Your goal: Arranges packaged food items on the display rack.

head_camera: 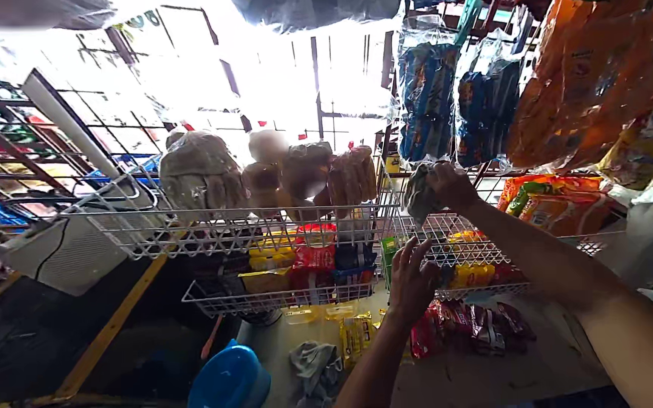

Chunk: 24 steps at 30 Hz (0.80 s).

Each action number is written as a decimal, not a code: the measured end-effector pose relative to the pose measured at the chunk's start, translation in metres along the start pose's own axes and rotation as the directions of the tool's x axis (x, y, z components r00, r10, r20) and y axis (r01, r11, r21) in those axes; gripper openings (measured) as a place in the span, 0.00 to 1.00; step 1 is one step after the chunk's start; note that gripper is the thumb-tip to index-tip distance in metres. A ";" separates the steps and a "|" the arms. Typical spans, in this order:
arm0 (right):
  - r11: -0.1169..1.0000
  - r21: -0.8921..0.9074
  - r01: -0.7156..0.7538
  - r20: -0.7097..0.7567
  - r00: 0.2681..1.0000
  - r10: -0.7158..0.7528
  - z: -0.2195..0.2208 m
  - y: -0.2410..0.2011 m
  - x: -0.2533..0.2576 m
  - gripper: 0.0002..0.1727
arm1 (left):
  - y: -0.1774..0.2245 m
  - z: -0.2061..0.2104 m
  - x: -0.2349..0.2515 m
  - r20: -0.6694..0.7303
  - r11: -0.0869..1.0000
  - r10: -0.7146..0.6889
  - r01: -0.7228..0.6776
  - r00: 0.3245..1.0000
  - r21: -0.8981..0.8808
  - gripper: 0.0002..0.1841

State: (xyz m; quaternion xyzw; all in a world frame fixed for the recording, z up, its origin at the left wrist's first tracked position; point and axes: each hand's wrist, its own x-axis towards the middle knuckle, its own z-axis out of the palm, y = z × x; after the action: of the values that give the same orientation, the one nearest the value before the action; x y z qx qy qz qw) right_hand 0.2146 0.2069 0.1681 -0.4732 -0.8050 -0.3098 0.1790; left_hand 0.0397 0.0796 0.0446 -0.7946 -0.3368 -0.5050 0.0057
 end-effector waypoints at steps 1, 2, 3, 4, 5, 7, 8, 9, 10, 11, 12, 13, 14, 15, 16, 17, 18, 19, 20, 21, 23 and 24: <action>0.997 0.012 -0.073 0.053 0.996 0.072 -0.005 -0.001 -0.002 0.12 | 0.001 0.000 0.001 0.004 1.000 -0.008 0.008 1.000 -0.004 0.08; 0.987 0.040 -0.156 0.126 0.981 0.150 -0.011 -0.004 -0.003 0.13 | 0.002 0.000 0.001 0.020 1.000 -0.016 0.016 1.000 -0.007 0.09; 0.971 0.068 -0.228 0.186 0.959 0.212 -0.013 -0.008 -0.006 0.14 | 0.002 -0.001 0.000 0.035 1.000 -0.019 0.020 0.999 -0.012 0.09; 0.956 0.095 -0.277 0.219 0.943 0.251 -0.015 -0.011 -0.011 0.14 | 0.001 -0.003 0.000 0.048 1.000 -0.021 0.021 0.999 -0.014 0.09; 0.949 0.113 -0.293 0.209 0.941 0.265 -0.015 -0.013 -0.016 0.13 | 0.001 -0.003 0.000 0.052 1.000 -0.019 0.020 0.998 -0.010 0.09; 0.953 0.164 -0.255 0.097 0.966 0.241 -0.016 -0.018 -0.018 0.15 | 0.000 -0.002 0.001 0.040 1.000 -0.011 0.011 0.999 -0.003 0.09; 0.952 0.194 -0.235 0.070 0.972 0.225 -0.016 -0.024 -0.012 0.17 | 0.001 -0.002 0.001 0.044 1.000 -0.014 0.014 0.999 -0.003 0.09; 0.951 0.218 -0.218 0.077 0.976 0.206 -0.016 -0.030 0.000 0.19 | 0.001 -0.002 0.001 0.050 1.000 -0.018 0.018 0.999 -0.004 0.09; 0.949 0.233 -0.211 0.135 0.974 0.183 -0.017 -0.039 0.015 0.21 | 0.002 -0.001 0.001 0.056 1.000 -0.024 0.024 0.998 -0.007 0.09; 0.945 0.238 -0.226 0.224 0.959 0.173 -0.020 -0.050 0.033 0.21 | 0.003 -0.001 0.001 0.053 1.000 -0.026 0.027 0.998 -0.008 0.09; 0.947 0.222 -0.231 0.269 0.948 0.168 -0.020 -0.059 0.048 0.21 | 0.003 0.000 0.001 0.049 1.000 -0.028 0.029 0.998 -0.010 0.09; 0.955 0.199 -0.222 0.246 0.954 0.171 -0.014 -0.063 0.055 0.22 | 0.003 0.000 0.001 0.043 1.000 -0.030 0.030 0.999 -0.008 0.09; 0.957 0.191 -0.220 0.213 0.961 0.179 -0.007 -0.061 0.055 0.22 | 0.003 0.001 0.001 0.033 1.000 -0.025 0.025 0.999 -0.004 0.09; 0.955 0.190 -0.227 0.201 0.961 0.189 -0.004 -0.056 0.051 0.22 | 0.002 0.001 0.000 0.029 1.000 -0.020 0.021 0.999 -0.005 0.08; 0.962 0.172 -0.211 0.161 0.970 0.184 -0.001 -0.049 0.045 0.21 | 0.001 0.001 0.000 0.029 1.000 -0.016 0.017 0.999 -0.007 0.08; 0.975 0.133 -0.177 0.131 0.978 0.160 -0.002 -0.042 0.039 0.18 | 0.001 0.001 -0.001 0.026 1.000 -0.011 0.011 1.000 -0.010 0.09; 0.985 0.097 -0.145 0.099 0.986 0.135 -0.002 -0.034 0.032 0.16 | 0.000 0.001 -0.001 0.022 1.000 -0.004 0.005 1.000 -0.011 0.09; 0.986 0.076 -0.148 0.062 0.988 0.143 -0.002 -0.028 0.026 0.14 | -0.001 0.001 -0.001 0.021 1.000 -0.001 0.002 1.000 -0.012 0.09; 0.977 0.081 -0.196 0.055 0.980 0.192 -0.004 -0.023 0.018 0.14 | -0.001 0.001 -0.001 0.024 1.000 -0.003 0.004 1.000 -0.014 0.09; 0.959 0.086 -0.271 0.072 0.961 0.265 -0.007 -0.018 0.011 0.15 | -0.001 0.001 0.000 0.024 1.000 -0.011 0.011 1.000 -0.017 0.09; 0.922 0.127 -0.365 0.076 0.931 0.358 -0.009 -0.015 -0.004 0.15 | 0.002 0.003 0.000 0.024 0.999 -0.032 0.033 0.999 -0.024 0.09; 0.910 0.159 -0.383 0.073 0.924 0.376 -0.006 -0.014 -0.014 0.14 | 0.002 0.003 0.000 0.028 0.999 -0.040 0.040 0.999 -0.032 0.09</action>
State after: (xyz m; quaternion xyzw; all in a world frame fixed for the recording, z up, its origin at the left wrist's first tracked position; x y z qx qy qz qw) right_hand 0.2091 0.1887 0.1600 -0.6099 -0.7245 -0.1898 0.2591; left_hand 0.0435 0.0789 0.0434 -0.7945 -0.3445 -0.4996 -0.0217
